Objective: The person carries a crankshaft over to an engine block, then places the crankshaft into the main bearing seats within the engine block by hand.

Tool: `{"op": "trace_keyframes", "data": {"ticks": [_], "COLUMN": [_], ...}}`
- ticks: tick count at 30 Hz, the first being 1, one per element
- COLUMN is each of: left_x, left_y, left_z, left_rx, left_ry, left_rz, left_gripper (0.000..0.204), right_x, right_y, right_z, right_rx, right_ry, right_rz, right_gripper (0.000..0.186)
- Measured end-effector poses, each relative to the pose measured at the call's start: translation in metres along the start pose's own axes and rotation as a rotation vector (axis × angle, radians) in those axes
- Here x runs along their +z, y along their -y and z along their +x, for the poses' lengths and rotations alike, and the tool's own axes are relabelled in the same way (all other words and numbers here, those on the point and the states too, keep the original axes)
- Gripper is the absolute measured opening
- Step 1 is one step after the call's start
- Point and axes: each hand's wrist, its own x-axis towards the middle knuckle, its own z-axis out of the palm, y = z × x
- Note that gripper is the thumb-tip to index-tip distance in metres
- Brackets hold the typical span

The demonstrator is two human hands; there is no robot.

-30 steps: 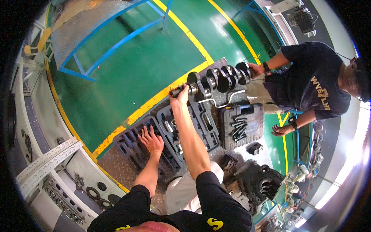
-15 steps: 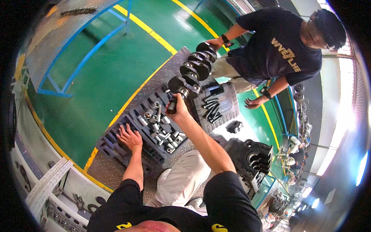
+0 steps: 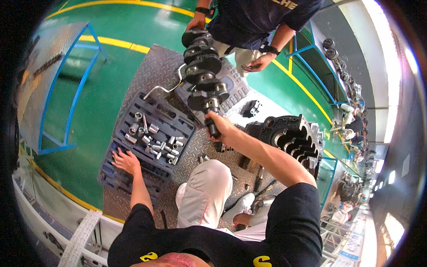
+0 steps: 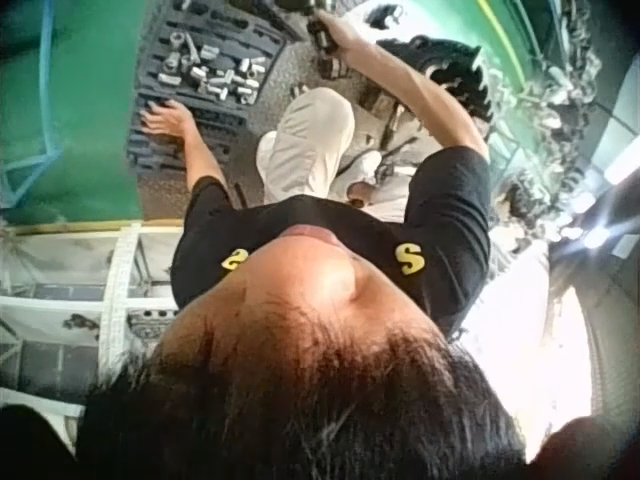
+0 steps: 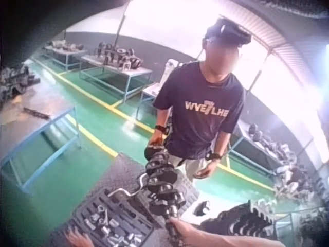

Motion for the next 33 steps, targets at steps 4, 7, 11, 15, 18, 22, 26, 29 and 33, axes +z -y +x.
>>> {"op": "trace_keyframes", "data": {"ticks": [4,7,11,15,18,22,26,29,33], "left_x": [-0.027,-0.017,-0.007,0.002,0.002,-0.003,-0.031,-0.077,-0.119], "left_y": [0.001,0.013,0.014,0.014,0.012,0.021,-0.031,-0.105,-0.221], "left_z": [0.001,-0.01,-0.016,-0.013,-0.01,-0.002,0.062,0.143,0.175], "left_rx": [0.038,-0.008,-0.05,-0.046,-0.051,0.031,-0.004,0.447,0.801], "left_ry": [0.03,-0.006,0.066,0.011,0.039,-0.072,-0.216,-0.481,-0.225], "left_rz": [-0.045,-0.013,0.009,0.03,0.07,0.102,0.014,-0.325,-0.451], "left_gripper": [0.055,0.056,0.055,0.052,0.052,0.05,0.046,0.045,0.042], "right_x": [-0.02,-0.036,-0.044,-0.036,-0.031,-0.045,-0.083,-0.092,-0.094], "right_y": [-0.041,-0.084,-0.121,-0.15,-0.168,-0.199,-0.23,-0.229,-0.275], "right_z": [-0.002,0.022,0.017,0.005,-0.007,-0.021,-0.031,-0.058,-0.043], "right_rx": [-0.053,-0.048,-0.096,-0.12,-0.124,-0.102,-0.191,-0.171,-0.206], "right_ry": [-0.11,-0.002,-0.028,-0.008,-0.021,-0.067,-0.175,-0.17,-0.122], "right_rz": [-0.045,0.048,0.071,0.211,0.255,0.256,0.148,0.138,0.148], "right_gripper": [0.031,0.026,0.028,0.03,0.029,0.028,0.037,0.041,0.043]}}
